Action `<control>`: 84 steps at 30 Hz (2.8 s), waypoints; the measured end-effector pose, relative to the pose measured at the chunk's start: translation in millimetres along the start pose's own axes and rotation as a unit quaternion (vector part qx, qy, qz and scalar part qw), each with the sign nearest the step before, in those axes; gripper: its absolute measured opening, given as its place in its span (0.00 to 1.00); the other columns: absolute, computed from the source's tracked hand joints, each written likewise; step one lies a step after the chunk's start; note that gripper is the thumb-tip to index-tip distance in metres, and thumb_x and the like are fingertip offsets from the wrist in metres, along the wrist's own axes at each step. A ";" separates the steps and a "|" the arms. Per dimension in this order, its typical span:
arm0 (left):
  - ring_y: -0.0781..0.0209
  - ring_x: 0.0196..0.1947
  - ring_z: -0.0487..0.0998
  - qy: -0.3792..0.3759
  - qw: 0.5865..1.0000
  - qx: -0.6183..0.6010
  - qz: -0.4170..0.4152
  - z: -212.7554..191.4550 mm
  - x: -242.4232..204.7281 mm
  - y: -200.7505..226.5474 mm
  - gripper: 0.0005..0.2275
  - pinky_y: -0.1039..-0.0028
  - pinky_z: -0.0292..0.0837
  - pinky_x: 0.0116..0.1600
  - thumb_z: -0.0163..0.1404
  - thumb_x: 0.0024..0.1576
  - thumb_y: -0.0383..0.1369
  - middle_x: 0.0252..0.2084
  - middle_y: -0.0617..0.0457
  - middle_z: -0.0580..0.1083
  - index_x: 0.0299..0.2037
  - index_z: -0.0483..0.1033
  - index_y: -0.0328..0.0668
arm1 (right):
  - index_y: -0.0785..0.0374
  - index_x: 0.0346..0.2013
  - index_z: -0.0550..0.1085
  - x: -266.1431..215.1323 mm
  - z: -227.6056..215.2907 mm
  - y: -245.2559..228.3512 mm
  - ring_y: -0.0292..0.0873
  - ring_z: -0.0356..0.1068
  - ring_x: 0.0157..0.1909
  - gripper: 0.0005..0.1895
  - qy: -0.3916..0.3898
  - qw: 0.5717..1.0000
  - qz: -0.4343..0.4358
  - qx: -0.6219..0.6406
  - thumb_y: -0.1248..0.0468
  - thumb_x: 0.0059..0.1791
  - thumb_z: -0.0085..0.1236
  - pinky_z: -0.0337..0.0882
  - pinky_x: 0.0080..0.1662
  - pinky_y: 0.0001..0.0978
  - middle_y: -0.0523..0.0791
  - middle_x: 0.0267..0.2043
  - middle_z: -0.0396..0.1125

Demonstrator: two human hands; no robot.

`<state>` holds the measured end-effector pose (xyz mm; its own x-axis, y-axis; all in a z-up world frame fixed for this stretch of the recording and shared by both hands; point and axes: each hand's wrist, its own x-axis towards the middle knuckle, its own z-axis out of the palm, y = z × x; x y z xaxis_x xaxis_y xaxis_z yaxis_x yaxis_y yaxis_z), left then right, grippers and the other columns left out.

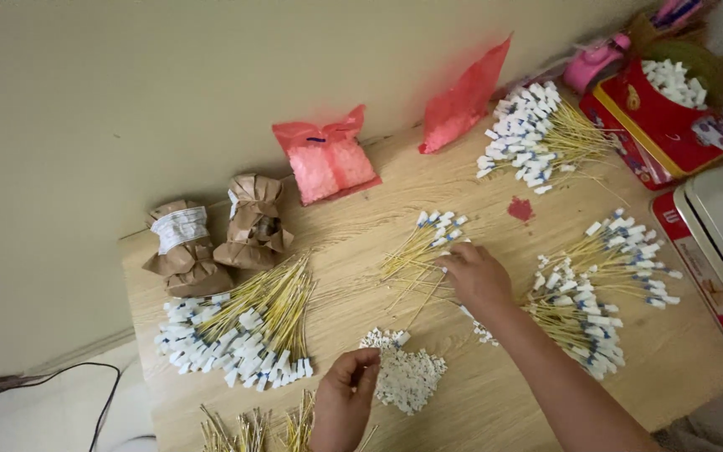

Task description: Assembling small white decorative pieces onto thin wire stems at a desk.

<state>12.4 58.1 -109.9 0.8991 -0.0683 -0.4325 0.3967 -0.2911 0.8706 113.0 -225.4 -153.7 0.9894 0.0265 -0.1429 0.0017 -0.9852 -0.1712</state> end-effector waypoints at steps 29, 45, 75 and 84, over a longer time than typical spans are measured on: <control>0.62 0.50 0.78 0.082 0.833 0.219 0.502 26.0 -29.9 112.8 0.05 0.54 0.46 0.73 0.61 0.56 0.40 0.36 0.63 0.81 0.40 0.83 0.59 | 0.53 0.49 0.77 -167.3 -188.6 -65.1 0.52 0.78 0.44 0.11 0.035 0.962 -0.074 0.260 0.60 0.54 0.51 0.75 0.46 0.45 0.47 0.39 0.76; 0.65 0.34 0.78 -0.096 0.971 -0.101 0.194 17.9 -73.2 107.1 0.04 0.68 0.76 0.47 0.59 0.56 0.29 0.28 0.50 0.80 0.38 0.84 0.40 | 0.58 0.44 0.79 -194.8 -184.3 -90.0 0.51 0.78 0.46 0.08 0.101 0.916 -0.090 0.377 0.64 0.52 0.56 0.74 0.49 0.45 0.47 0.40 0.75; 0.70 0.37 0.76 -0.058 0.964 -0.214 0.146 32.7 -62.6 78.9 0.03 0.76 0.75 0.47 0.61 0.57 0.29 0.33 0.56 0.80 0.39 0.83 0.41 | 0.61 0.38 0.80 -189.3 -175.4 -100.6 0.46 0.74 0.36 0.09 0.005 0.897 0.067 0.437 0.62 0.51 0.55 0.73 0.42 0.41 0.52 0.29 0.74; 0.69 0.36 0.75 -0.057 0.968 -0.168 0.178 21.4 -57.0 86.8 0.04 0.74 0.75 0.46 0.62 0.57 0.29 0.32 0.55 0.79 0.39 0.83 0.40 | 0.62 0.37 0.79 -186.3 -171.9 -99.4 0.49 0.75 0.36 0.07 0.023 0.905 0.042 0.422 0.61 0.49 0.60 0.73 0.42 0.42 0.53 0.29 0.73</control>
<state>-8.4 16.3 -14.8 0.9713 -0.2175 -0.0964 0.1197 0.0962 0.9881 -46.5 -161.5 57.5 0.9860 -0.0684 -0.1520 -0.1657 -0.5030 -0.8482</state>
